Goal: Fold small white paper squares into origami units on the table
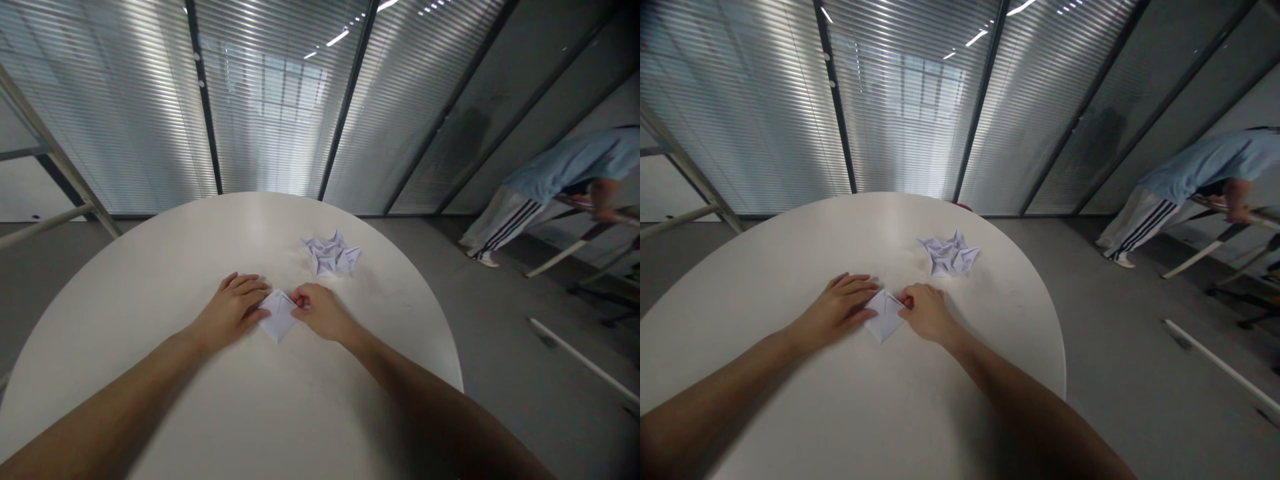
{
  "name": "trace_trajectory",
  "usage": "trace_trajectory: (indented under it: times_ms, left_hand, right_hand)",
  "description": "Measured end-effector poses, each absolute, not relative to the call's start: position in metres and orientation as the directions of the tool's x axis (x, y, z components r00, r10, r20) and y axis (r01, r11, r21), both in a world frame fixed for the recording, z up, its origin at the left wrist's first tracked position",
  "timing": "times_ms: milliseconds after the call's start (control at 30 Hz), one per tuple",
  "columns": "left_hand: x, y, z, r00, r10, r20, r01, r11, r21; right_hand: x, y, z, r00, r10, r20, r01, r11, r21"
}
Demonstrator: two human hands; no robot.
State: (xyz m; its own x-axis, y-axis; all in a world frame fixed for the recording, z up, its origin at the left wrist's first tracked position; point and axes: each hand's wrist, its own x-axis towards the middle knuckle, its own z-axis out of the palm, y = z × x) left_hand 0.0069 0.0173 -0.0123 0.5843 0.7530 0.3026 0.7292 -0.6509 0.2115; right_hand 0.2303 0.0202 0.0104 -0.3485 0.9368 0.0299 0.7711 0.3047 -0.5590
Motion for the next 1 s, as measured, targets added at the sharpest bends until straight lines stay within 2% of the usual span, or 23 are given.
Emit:
trace_trajectory:
  times_ms: [167, 267, 333, 400, 500, 600, 767, 900, 1000]
  left_hand:
    - [0.005, 0.012, -0.001, 0.507, 0.626, 0.593, 0.677, -0.715, 0.176]
    - [0.005, 0.007, 0.004, 0.434, 0.544, 0.719, 0.676, -0.724, 0.139]
    - [0.004, 0.006, 0.004, 0.447, 0.499, 0.743, 0.663, -0.742, 0.1]
    - [0.003, 0.007, 0.003, 0.507, 0.488, 0.71, 0.644, -0.762, 0.065]
    - [0.002, 0.011, 0.001, 0.617, 0.532, 0.58, 0.619, -0.783, 0.059]
    - [0.004, 0.011, 0.006, 0.705, 0.576, 0.414, 0.596, -0.797, 0.096]
    - [0.008, 0.005, 0.015, 0.733, 0.623, 0.272, 0.6, -0.781, 0.172]
    - [0.008, 0.009, 0.009, 0.699, 0.639, 0.321, 0.629, -0.763, 0.15]
    - [0.01, 0.012, 0.002, 0.672, 0.648, 0.359, 0.66, -0.743, 0.106]
  right_hand:
    - [0.231, 0.016, 0.014, -0.341, 0.878, 0.335, 0.637, 0.478, -0.605]
    - [0.233, 0.013, 0.018, -0.321, 0.804, 0.5, 0.612, 0.579, -0.539]
    - [0.236, 0.012, 0.017, -0.354, 0.76, 0.545, 0.642, 0.621, -0.449]
    - [0.239, 0.013, 0.015, -0.436, 0.723, 0.535, 0.673, 0.657, -0.34]
    - [0.242, 0.016, 0.009, -0.578, 0.681, 0.45, 0.686, 0.704, -0.184]
    - [0.241, 0.019, 0.006, -0.664, 0.66, 0.351, 0.674, 0.732, -0.103]
    - [0.24, 0.017, 0.01, -0.665, 0.697, 0.269, 0.682, 0.713, -0.161]
    - [0.237, 0.014, 0.015, -0.609, 0.761, 0.226, 0.722, 0.649, -0.24]
    - [0.232, 0.015, 0.014, -0.545, 0.804, 0.24, 0.767, 0.593, -0.246]
